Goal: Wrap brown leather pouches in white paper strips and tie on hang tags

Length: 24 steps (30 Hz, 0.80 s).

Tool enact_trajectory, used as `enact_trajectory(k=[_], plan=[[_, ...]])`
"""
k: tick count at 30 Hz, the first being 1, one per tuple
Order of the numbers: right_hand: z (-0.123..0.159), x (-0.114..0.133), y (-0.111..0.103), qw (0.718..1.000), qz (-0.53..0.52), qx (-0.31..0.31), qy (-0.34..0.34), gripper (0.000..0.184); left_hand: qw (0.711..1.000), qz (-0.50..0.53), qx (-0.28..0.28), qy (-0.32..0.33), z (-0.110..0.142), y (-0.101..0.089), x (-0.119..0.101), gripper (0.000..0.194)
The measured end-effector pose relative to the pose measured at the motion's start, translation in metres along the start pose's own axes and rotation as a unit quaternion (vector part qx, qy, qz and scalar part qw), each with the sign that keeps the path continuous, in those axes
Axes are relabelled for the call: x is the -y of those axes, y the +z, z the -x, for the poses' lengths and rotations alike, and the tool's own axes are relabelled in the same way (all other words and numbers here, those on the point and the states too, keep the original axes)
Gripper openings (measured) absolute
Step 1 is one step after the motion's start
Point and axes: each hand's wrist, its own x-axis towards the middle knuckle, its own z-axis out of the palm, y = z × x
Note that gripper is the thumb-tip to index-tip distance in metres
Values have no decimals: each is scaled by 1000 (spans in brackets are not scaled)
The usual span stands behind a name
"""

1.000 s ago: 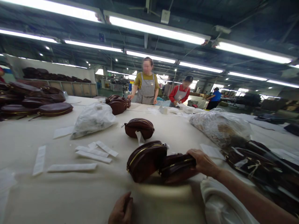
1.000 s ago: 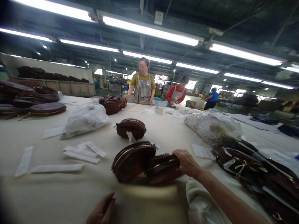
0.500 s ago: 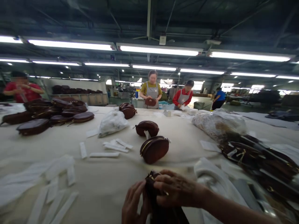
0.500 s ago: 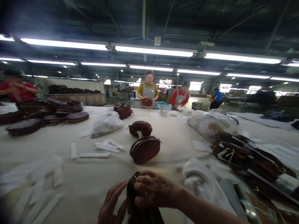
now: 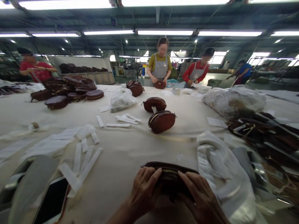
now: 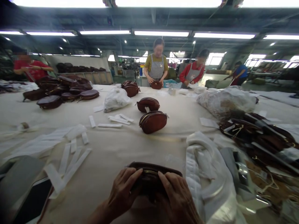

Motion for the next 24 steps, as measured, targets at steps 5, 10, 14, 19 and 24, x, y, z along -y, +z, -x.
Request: enact_trajectory(k=[5, 10, 14, 19, 24], plan=[[-15, 1, 11, 999, -37, -6, -12, 30, 999, -9, 21, 49, -14, -3, -18, 28], [-25, -3, 15, 997, -60, 53, 19, 17, 996, -5, 83, 17, -26, 1, -17, 19], [-21, -13, 16, 991, -87, 78, 62, 14, 995, -15, 101, -16, -23, 0, -12, 17], [-19, -28, 16, 988, -68, 53, 128, 44, 994, -55, 73, -54, -23, -7, 0, 10], [-26, -44, 24, 994, -19, 54, 95, 28, 975, 86, 125, -161, -17, 6, 17, 18]])
